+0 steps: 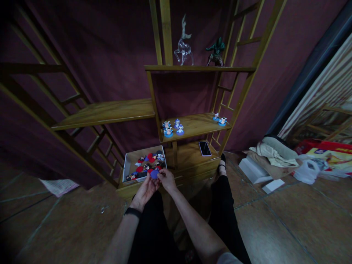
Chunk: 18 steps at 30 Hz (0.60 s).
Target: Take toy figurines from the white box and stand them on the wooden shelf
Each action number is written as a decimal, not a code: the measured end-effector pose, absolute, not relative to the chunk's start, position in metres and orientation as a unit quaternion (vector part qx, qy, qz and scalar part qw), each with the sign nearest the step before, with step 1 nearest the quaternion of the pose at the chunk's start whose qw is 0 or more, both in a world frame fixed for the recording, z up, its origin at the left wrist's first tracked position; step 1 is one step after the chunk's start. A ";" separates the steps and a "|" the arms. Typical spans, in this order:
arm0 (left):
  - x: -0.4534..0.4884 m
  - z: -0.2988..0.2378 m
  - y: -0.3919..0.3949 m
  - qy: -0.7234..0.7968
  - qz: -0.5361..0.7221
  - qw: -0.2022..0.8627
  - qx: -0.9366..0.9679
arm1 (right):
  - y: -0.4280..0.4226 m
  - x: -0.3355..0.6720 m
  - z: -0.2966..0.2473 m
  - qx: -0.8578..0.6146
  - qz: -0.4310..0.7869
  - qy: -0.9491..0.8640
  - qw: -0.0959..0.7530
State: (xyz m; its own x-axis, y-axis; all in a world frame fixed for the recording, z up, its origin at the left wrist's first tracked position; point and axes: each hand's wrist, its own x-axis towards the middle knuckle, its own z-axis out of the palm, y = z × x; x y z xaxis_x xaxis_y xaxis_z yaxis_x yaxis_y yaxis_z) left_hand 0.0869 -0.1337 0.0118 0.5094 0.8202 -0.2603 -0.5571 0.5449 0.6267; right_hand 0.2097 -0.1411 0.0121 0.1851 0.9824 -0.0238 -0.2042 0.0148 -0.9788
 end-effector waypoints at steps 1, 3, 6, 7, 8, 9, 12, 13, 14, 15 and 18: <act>0.087 0.012 -0.134 0.274 0.410 0.837 0.238 | -0.141 0.210 0.012 -0.491 0.501 -0.398 0.591; 0.087 0.011 -0.133 0.273 0.409 0.839 0.233 | -0.141 0.210 0.011 -0.493 0.500 -0.398 0.591; 0.088 0.009 -0.133 0.273 0.414 0.838 0.227 | -0.141 0.210 0.009 -0.504 0.491 -0.395 0.591; 0.088 0.008 -0.133 0.274 0.415 0.837 0.228 | -0.141 0.211 0.008 -0.506 0.489 -0.396 0.590; 0.088 0.007 -0.132 0.276 0.415 0.836 0.228 | -0.140 0.211 0.007 -0.507 0.488 -0.398 0.589; 0.088 0.007 -0.132 0.278 0.415 0.836 0.229 | -0.140 0.211 0.006 -0.508 0.487 -0.401 0.587; 0.087 0.006 -0.132 0.278 0.411 0.839 0.222 | -0.139 0.211 0.003 -0.509 0.492 -0.409 0.576; 0.087 0.006 -0.131 0.277 0.409 0.841 0.219 | -0.139 0.212 0.002 -0.509 0.495 -0.411 0.572; 0.087 0.006 -0.131 0.276 0.408 0.843 0.216 | -0.139 0.212 0.002 -0.509 0.498 -0.412 0.569; 0.087 0.006 -0.131 0.276 0.406 0.845 0.214 | -0.139 0.212 0.001 -0.509 0.500 -0.413 0.566; 0.088 0.006 -0.132 0.278 0.403 0.846 0.212 | -0.140 0.212 0.000 -0.517 0.503 -0.407 0.560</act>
